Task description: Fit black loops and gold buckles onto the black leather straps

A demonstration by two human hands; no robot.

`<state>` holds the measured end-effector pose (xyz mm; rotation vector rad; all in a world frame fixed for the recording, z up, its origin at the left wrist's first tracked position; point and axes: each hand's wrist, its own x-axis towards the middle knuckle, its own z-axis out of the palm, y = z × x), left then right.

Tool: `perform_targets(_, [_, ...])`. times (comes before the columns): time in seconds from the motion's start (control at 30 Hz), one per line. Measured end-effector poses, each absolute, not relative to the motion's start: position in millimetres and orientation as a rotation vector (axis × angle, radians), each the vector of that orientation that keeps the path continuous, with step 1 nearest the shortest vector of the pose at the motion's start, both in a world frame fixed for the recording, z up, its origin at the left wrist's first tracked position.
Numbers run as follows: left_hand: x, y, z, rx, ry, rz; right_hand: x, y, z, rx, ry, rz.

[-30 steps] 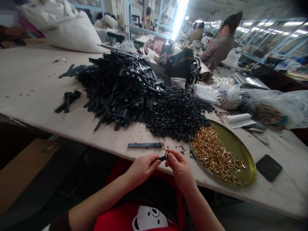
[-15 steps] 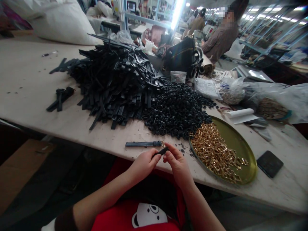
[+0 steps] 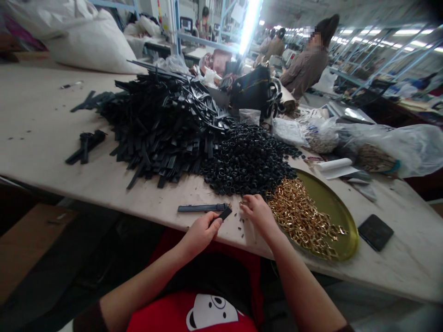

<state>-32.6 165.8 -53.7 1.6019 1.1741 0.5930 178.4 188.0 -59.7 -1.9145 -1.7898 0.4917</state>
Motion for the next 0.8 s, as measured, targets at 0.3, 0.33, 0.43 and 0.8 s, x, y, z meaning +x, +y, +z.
perform_targets(0.3, [-32, 165, -47, 1.516, 1.188, 0.636, 174, 191, -54, -1.805, -1.710, 0.645])
perform_targets(0.33, [-30, 167, -46, 1.484, 1.189, 0.663, 169, 187, -52, -1.770, -1.640, 0.721])
perform_targets(0.43, [-20, 173, -42, 1.347, 1.158, 0.734, 147, 174, -44, -1.544, -1.162, 1.162])
perform_targets(0.8, [-19, 162, -33, 0.861, 0.907, 0.709, 105, 138, -38, -0.973, -0.369, 1.793])
